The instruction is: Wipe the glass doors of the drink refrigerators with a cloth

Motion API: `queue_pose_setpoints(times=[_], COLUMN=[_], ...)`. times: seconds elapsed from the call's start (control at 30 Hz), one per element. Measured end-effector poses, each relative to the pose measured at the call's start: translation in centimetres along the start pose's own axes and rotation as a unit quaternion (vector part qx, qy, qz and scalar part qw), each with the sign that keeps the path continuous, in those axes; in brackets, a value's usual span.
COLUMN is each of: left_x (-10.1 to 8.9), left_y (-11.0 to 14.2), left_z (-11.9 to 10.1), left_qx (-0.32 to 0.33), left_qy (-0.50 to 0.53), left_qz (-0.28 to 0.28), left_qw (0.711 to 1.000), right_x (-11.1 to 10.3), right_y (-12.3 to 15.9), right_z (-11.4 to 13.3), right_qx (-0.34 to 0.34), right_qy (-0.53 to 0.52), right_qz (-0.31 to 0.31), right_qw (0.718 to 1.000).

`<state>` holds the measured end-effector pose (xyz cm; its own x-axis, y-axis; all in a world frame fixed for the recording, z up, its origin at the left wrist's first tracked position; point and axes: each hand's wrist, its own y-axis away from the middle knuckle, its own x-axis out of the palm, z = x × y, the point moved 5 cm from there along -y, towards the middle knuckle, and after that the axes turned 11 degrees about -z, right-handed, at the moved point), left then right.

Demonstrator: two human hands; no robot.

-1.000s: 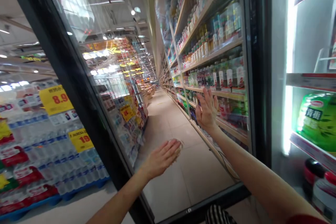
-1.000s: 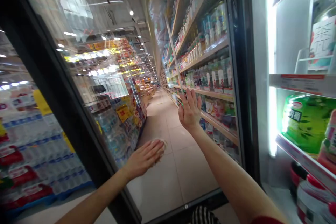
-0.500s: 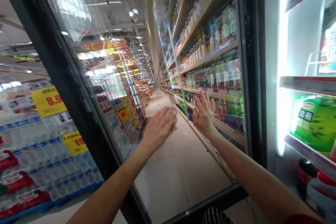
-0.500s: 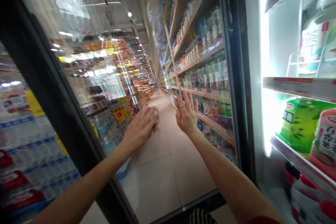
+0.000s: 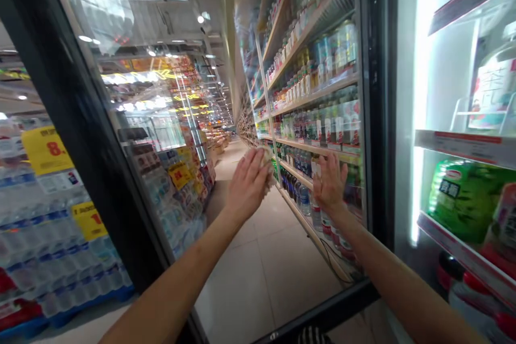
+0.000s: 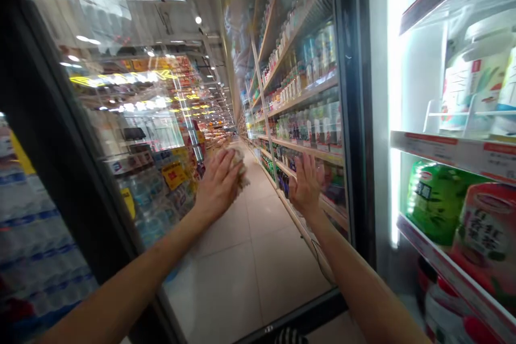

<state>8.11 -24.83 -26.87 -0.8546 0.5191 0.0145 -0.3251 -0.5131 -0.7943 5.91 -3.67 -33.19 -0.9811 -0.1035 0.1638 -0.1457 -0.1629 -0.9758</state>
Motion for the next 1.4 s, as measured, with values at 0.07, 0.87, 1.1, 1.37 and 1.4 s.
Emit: queue_pose_setpoints(times=[0.07, 0.87, 1.1, 1.37, 1.4], left_x=[0.8, 9.2, 10.5, 12.3, 12.1], left_y=[0.0, -7.6, -2.9, -6.4, -5.3], left_z=[-1.5, -9.3, -16.8, -16.8, -17.7], left_qx=[0.009, 0.045, 0.231, 0.123, 0.15], left_qy=[0.009, 0.092, 0.177, 0.145, 0.158], left_qz=[0.016, 0.063, 0.127, 0.112, 0.118], left_qw=[1.0, 0.993, 0.948, 0.975, 0.969], right_x=[-0.1, -4.3, -6.1, -7.4, -7.4], right_y=[0.4, 1.7, 2.0, 1.6, 1.7], right_z=[-0.7, -9.2, -11.3, -13.0, -13.1], right_qx=[0.011, 0.049, 0.064, 0.073, 0.073], right_qy=[0.008, 0.056, 0.068, 0.075, 0.075], right_qz=[-0.001, 0.011, 0.011, 0.002, 0.003], right_qw=[1.0, 0.997, 0.996, 0.995, 0.994])
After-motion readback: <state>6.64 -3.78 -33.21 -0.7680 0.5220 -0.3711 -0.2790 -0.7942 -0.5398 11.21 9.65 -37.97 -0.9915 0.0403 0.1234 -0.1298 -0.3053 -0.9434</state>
